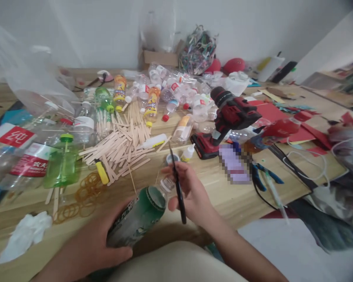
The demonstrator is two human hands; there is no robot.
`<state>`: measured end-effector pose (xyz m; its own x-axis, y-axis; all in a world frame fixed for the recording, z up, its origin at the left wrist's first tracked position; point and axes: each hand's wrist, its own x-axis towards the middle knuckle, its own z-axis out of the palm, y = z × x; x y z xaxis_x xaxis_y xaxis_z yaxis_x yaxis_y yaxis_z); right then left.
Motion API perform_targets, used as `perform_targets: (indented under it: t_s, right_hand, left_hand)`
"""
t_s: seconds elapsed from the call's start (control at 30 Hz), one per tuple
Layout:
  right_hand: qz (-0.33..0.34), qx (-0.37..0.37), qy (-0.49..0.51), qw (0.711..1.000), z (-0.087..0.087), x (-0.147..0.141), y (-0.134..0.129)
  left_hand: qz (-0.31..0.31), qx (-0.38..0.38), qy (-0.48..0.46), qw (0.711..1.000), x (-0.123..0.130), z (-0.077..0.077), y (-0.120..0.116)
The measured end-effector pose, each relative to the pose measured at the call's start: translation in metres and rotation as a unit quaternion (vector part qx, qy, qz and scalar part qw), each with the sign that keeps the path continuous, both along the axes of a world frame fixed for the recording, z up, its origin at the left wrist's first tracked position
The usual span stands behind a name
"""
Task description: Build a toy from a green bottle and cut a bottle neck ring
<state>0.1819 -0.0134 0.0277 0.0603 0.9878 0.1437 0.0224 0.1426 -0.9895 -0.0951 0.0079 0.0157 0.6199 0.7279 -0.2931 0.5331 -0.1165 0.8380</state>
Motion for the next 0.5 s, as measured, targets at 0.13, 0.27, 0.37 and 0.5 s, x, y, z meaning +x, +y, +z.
perform_targets:
  t_s: [0.13, 0.27, 0.37, 0.5]
  right_hand:
    - [0.043, -0.045, 0.024, 0.998, 0.004, -0.019, -0.001]
    - [0.05, -0.072, 0.033, 0.996, 0.003, -0.037, -0.003]
    - [0.062, -0.068, 0.048, 0.995, 0.002, -0.04, -0.001]
    - [-0.006, -0.068, 0.036, 0.997, 0.001, -0.035, 0.005]
  left_hand:
    - [-0.032, -0.04, -0.014, 0.999, 0.007, 0.011, 0.007]
    - [-0.011, -0.08, -0.048, 0.996, 0.023, 0.022, 0.014]
    - [0.028, -0.051, -0.04, 0.997, 0.031, 0.029, 0.019]
    - [0.079, -0.108, -0.097, 0.986, 0.028, 0.035, 0.028]
